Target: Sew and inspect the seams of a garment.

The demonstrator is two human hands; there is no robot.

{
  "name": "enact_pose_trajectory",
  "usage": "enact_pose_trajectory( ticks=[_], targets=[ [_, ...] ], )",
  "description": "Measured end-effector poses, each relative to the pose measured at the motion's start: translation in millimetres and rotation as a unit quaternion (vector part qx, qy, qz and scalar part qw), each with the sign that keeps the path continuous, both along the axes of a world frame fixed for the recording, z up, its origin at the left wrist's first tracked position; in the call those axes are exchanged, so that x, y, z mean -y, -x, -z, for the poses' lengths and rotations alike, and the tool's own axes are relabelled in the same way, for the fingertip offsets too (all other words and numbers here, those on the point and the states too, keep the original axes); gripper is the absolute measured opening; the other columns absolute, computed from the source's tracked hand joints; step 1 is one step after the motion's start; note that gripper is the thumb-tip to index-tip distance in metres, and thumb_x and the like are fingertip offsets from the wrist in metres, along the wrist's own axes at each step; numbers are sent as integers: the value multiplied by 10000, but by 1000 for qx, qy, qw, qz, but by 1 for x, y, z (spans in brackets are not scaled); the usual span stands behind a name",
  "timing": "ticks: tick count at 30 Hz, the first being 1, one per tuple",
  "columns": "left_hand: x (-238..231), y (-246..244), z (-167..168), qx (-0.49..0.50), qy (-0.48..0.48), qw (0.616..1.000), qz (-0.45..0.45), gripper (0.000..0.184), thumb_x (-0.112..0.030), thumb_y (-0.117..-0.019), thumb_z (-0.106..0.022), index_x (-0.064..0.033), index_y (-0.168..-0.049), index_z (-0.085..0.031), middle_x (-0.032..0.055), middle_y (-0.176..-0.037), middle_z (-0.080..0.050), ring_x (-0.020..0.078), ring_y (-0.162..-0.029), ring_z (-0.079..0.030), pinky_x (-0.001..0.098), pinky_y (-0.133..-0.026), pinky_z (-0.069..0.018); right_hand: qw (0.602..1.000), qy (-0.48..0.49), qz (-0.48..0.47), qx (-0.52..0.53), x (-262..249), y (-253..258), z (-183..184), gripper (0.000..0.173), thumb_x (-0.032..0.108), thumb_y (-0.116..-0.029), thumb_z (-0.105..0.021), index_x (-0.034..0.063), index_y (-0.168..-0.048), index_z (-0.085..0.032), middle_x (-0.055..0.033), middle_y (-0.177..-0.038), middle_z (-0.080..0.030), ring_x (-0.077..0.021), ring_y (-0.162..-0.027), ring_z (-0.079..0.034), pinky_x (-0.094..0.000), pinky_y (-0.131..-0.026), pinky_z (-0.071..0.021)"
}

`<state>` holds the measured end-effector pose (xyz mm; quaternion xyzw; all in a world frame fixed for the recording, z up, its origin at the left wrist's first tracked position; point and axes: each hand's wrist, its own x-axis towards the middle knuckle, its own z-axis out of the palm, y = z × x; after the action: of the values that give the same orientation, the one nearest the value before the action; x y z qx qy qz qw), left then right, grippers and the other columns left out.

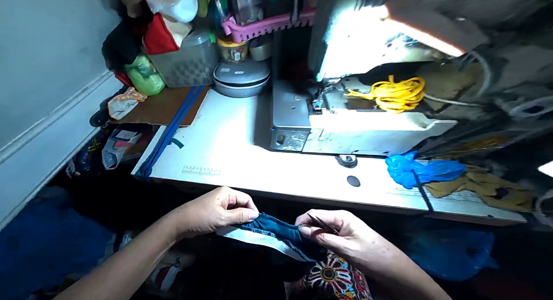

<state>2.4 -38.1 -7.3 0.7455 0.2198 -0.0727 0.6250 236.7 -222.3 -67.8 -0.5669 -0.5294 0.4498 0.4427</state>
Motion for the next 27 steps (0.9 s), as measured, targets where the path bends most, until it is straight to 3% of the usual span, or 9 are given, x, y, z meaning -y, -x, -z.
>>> enact_pose_trajectory(
  ticks=[2,5,7,10,14,17,20,24,27],
  targets=[
    [-1,-3,-2,-4,-49,998,26,148,-187,-1001,-617,-100,-1079,-707,-83,-890,-659,-40,-803,-598,161,-737,-495,1000,24,5,8,0,-7,-11,139,174,-946,-604,149,-972,-738,133,-799,-646,83,-687,-550,-123,-607,-447],
    [-7,-4,1,-32,-117,990,67,260,-149,-950,-660,-67,-1196,-664,-1,-992,-665,23,-864,-606,221,-795,-505,994,55,46,-84,0,-12,-20,72,209,-960,-626,173,-975,-686,116,-669,-567,31,-493,-470,-151,-452,-403],
    [-10,-5,3,-35,-112,992,45,252,-140,-940,-676,-68,-1181,-662,-11,-987,-656,19,-857,-604,207,-786,-505,984,54,77,-150,1,-13,-21,34,210,-966,-645,178,-956,-639,96,-619,-547,12,-446,-456,-159,-419,-401],
    [-9,-5,2,21,-29,999,-33,167,-152,-961,-655,-109,-1120,-680,-80,-959,-681,-10,-864,-637,179,-798,-531,969,50,129,-206,1,-15,-19,90,212,-954,-659,181,-870,-649,91,-570,-532,17,-434,-450,-154,-417,-392],
    [-6,-11,0,115,62,988,-86,142,-123,-1010,-583,-130,-1106,-688,-82,-909,-706,5,-869,-665,193,-825,-545,970,53,145,-185,0,-16,-29,99,228,-951,-666,186,-862,-665,117,-563,-515,36,-445,-434,-140,-428,-373],
    [-5,-18,4,152,57,982,-92,161,-97,-1018,-535,-155,-1132,-633,-72,-954,-682,24,-907,-658,212,-846,-543,978,45,135,-155,1,-18,-33,69,216,-953,-665,177,-897,-654,117,-581,-525,33,-451,-456,-142,-429,-394],
    [3,-28,5,175,47,977,-109,253,-80,-1025,-447,-151,-1084,-682,-65,-1022,-687,39,-961,-649,232,-865,-542,972,30,144,-181,3,-17,-35,84,201,-957,-646,181,-881,-676,122,-567,-537,37,-447,-468,-142,-425,-400],
    [4,-34,4,197,31,976,-85,212,-128,-973,-643,-112,-1172,-717,-13,-1135,-707,81,-1044,-666,256,-920,-557,958,25,170,-230,5,-16,-37,199,223,-1021,-572,153,-853,-653,79,-558,-570,21,-445,-498,-144,-418,-409],
    [3,-36,-2,197,-45,977,-74,329,-59,-895,-654,-130,-1209,-721,-29,-1166,-719,67,-1070,-671,242,-924,-560,954,-30,195,-226,5,-16,-36,200,209,-1035,-539,127,-939,-695,86,-583,-579,28,-447,-495,-140,-410,-412]
  ],
)
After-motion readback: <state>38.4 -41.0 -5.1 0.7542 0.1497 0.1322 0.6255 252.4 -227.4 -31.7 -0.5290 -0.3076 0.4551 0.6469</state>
